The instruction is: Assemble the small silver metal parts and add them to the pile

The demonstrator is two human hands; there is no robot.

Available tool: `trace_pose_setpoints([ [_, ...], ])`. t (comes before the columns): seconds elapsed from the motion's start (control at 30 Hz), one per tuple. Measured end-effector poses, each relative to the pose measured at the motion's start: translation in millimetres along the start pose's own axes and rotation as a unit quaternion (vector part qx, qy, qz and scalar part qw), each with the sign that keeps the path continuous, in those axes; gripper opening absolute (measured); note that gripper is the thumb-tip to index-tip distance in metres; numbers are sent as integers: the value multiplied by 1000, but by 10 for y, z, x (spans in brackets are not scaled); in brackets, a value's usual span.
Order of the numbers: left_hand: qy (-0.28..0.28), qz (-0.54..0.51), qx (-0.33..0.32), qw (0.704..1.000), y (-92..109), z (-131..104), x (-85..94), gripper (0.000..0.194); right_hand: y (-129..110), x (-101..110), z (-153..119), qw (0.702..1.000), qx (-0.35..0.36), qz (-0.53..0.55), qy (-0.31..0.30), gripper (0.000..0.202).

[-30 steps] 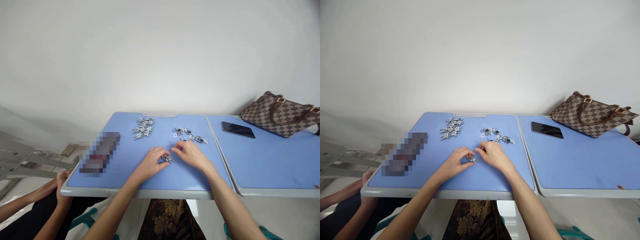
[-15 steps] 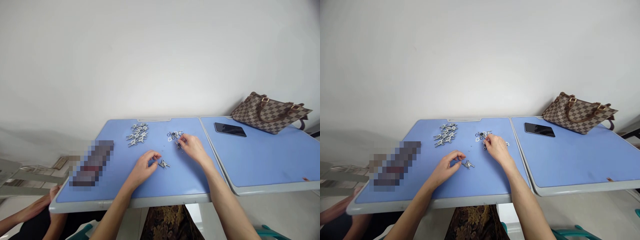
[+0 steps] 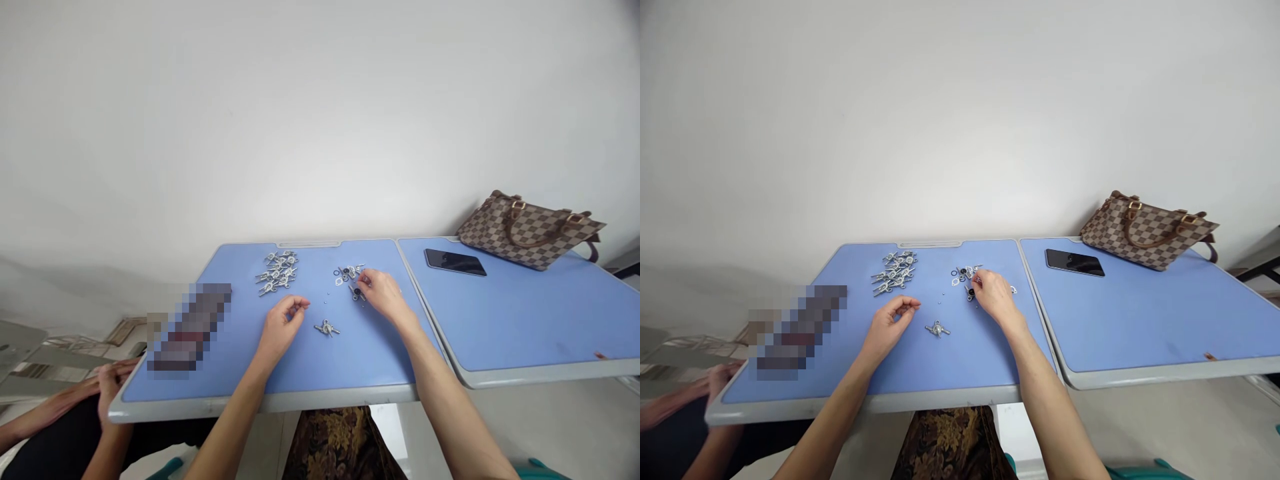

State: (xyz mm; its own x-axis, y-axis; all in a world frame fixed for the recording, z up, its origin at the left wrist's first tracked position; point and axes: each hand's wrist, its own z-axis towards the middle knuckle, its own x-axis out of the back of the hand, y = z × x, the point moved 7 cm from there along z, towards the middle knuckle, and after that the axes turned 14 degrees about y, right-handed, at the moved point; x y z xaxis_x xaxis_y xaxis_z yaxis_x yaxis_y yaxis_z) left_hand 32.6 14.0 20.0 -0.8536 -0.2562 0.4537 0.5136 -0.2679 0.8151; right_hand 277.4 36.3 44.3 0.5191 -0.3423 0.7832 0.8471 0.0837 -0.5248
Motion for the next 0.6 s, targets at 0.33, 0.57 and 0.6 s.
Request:
trace_pose_setpoints([
  [0.33,8,-18,27,999,-60,23,-2,20,67,-28,35,999,22,-23,2,21],
  [0.57,17,-15,14,1000,-32,47,2,20,-5,-40,69,996,47,-81,0,28],
  [0.6,17,-14,12,1000,-31,53,-6,20,-64,-75,71,994,61,-90,-6,28],
])
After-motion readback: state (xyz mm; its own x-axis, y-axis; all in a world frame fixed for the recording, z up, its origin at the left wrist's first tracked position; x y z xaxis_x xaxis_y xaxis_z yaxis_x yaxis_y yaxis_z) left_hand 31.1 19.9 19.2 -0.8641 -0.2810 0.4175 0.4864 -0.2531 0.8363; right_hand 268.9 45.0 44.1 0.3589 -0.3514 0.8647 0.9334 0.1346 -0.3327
